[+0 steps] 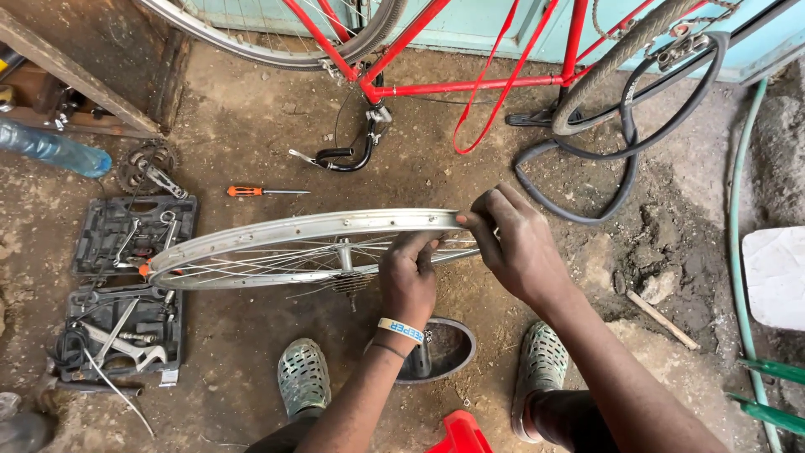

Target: The person is sitting on a red stool and working on a bicycle wheel placed on the ground. They use their hands to manipulate the spokes and rim, occasionally picking up small metal parts from a black container to attach to the wheel.

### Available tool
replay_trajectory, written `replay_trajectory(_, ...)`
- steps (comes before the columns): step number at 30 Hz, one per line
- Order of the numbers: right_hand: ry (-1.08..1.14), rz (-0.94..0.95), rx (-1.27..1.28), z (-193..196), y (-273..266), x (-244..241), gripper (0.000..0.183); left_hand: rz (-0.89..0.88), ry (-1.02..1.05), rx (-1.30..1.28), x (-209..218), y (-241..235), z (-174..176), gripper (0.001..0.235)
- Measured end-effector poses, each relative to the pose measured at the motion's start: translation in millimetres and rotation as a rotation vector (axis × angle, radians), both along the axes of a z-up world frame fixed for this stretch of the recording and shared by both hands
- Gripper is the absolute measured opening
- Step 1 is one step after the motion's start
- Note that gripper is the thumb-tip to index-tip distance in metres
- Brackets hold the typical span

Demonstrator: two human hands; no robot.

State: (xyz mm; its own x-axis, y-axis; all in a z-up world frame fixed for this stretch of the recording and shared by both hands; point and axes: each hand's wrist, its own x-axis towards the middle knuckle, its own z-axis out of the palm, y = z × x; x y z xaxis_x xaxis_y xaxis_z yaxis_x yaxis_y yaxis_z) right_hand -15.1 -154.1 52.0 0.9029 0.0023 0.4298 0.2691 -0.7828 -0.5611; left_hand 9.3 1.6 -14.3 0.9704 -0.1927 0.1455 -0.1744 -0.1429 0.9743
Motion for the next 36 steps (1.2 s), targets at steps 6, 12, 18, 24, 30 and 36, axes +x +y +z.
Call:
replay_trajectory(6,0.075,0.116,0.029,13.6,-5.3,2.0,0.008,-0.006,-0.008,0.014,1.0,0.2,-21.9,0.03)
replay_trajectory(12,0.077,0.053,-0.071,-0.3,-10.6,2.7,0.005,0.001,-0.029,0.036,1.1,-0.5,-17.2,0.029)
replay_trajectory(18,0.055,0.096,-0.002,11.0,-8.8,-0.2,0.004,-0.008,-0.053,0.09,3.3,0.4,-15.9,0.027)
replay_trajectory(24,0.033,0.127,-0.021,3.1,-11.3,4.8,0.003,-0.011,-0.066,0.077,3.1,1.4,-18.0,0.026)
replay_trajectory(30,-0.007,0.079,0.005,-3.3,-12.9,4.5,0.014,-0.009,-0.082,0.082,4.8,0.9,-21.5,0.025)
replay_trajectory(36,0.001,0.153,0.047,1.8,-10.3,6.8,0.008,-0.007,-0.082,0.085,2.6,0.4,-23.5,0.025)
